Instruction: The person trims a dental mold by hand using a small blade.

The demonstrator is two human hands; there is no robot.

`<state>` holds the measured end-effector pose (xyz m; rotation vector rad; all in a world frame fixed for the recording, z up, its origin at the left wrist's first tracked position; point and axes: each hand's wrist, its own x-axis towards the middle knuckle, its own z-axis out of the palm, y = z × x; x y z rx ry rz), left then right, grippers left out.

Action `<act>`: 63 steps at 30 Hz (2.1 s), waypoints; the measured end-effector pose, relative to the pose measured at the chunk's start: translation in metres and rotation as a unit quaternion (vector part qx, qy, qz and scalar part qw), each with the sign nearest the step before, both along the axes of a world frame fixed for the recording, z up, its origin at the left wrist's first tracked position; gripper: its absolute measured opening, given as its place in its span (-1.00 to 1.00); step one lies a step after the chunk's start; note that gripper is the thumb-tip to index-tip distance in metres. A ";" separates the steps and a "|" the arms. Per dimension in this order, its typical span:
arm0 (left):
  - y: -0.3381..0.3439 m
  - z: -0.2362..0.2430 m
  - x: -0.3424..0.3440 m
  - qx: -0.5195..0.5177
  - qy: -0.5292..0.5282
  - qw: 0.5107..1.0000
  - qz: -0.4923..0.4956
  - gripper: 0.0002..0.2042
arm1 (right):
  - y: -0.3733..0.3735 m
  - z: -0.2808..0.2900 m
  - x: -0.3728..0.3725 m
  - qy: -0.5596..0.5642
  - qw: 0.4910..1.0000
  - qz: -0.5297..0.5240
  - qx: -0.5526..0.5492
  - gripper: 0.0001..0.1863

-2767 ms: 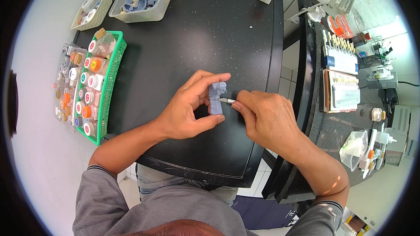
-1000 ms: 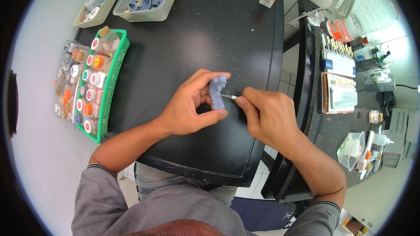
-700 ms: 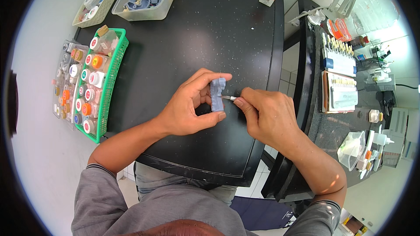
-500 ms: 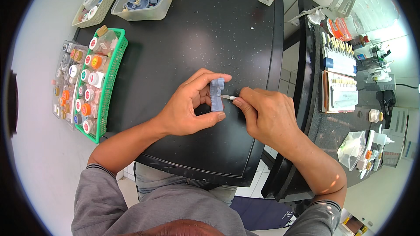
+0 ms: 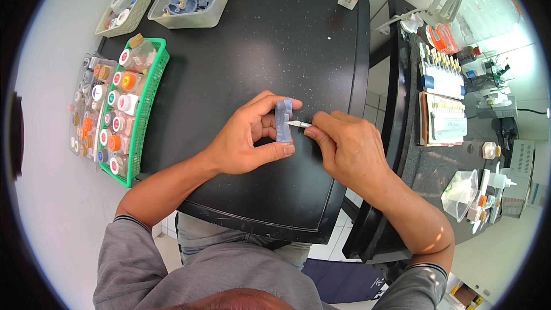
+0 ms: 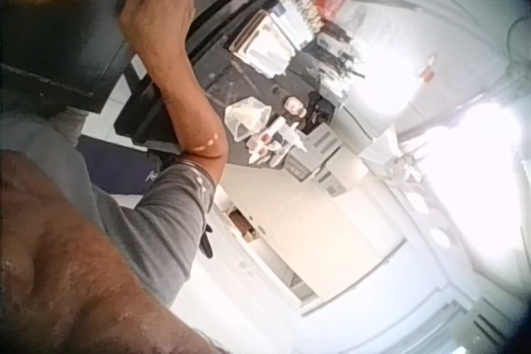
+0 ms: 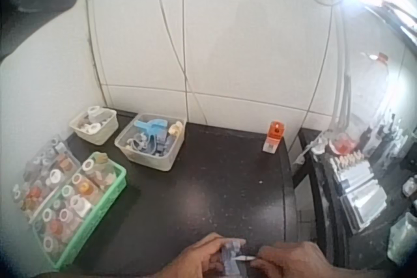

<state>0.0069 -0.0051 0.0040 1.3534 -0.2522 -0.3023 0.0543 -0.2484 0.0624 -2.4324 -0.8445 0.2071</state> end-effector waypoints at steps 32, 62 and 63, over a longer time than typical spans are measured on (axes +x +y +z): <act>0.001 0.004 0.003 -0.090 0.061 0.994 0.019 -0.22 | -0.005 0.009 0.007 -0.090 0.994 0.033 0.058 -0.80; 0.000 0.003 0.002 -0.076 0.059 0.995 0.021 -0.23 | -0.004 0.008 0.003 -0.165 0.985 0.050 0.007 -0.67; 0.000 0.003 0.002 -0.077 0.061 0.995 0.020 -0.24 | -0.004 0.008 0.003 -0.166 0.985 0.051 0.006 -0.67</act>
